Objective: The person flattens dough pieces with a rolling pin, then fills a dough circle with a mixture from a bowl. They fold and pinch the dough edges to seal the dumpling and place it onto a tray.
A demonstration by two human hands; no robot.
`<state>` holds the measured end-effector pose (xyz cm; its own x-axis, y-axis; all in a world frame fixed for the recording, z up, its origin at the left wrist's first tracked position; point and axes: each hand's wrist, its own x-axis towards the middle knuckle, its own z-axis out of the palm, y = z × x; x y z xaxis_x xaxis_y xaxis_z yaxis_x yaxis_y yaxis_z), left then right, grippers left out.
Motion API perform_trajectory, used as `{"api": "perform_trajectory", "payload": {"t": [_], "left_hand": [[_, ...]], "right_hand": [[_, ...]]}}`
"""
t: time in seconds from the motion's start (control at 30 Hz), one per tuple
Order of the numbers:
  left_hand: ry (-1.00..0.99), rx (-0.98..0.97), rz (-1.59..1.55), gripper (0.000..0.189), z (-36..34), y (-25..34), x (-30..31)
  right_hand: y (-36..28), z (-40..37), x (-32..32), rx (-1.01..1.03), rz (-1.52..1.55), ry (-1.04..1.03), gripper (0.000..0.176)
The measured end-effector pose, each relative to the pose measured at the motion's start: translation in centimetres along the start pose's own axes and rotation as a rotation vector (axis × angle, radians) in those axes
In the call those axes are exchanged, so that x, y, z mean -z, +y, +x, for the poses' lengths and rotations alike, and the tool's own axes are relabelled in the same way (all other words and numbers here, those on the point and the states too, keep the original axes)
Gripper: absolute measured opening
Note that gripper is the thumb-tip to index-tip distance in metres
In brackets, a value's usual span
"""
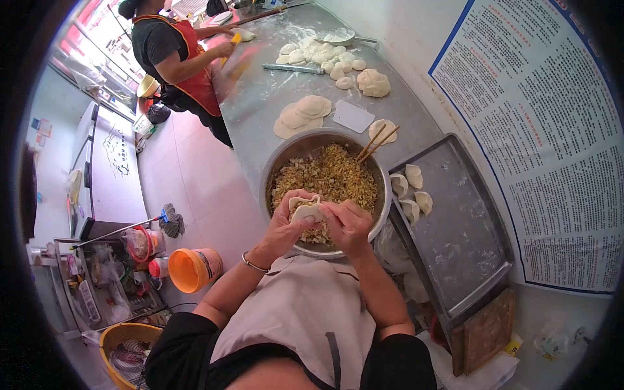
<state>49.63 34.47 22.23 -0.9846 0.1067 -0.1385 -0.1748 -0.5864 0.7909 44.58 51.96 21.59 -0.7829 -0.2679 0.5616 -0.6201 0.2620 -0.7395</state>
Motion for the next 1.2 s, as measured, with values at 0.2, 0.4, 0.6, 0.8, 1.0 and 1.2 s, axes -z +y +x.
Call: {"api": "perform_trajectory", "payload": {"t": [0.2,0.4,0.6,0.8,1.0,1.2], "left_hand": [[-0.185,-0.055,0.165,0.039,0.4,0.4,-0.2],[-0.194,0.02,0.31,0.058,0.7,0.8,0.2],[-0.149,-0.176,0.901,0.084,0.4,3.2,-1.6],[-0.213,0.217,-0.085,0.073,0.4,3.0,-0.6],[-0.171,0.137,0.374,0.053,1.4,0.9,0.4],[-0.131,0.156,0.431,0.046,0.9,1.8,-0.1]], "right_hand": [[-1.4,1.5,0.7,-0.318,0.347,-0.079,0.015],[0.1,0.5,1.1,-0.067,0.169,-0.129,0.026],[0.4,1.7,1.1,-0.213,0.387,-0.341,0.026],[2.2,-1.7,-1.7,-0.528,1.153,-0.039,0.02],[2.1,-2.3,-2.3,-0.621,1.05,-0.061,0.017],[2.8,-2.7,-2.8,-0.635,1.046,-0.047,0.016]]}}
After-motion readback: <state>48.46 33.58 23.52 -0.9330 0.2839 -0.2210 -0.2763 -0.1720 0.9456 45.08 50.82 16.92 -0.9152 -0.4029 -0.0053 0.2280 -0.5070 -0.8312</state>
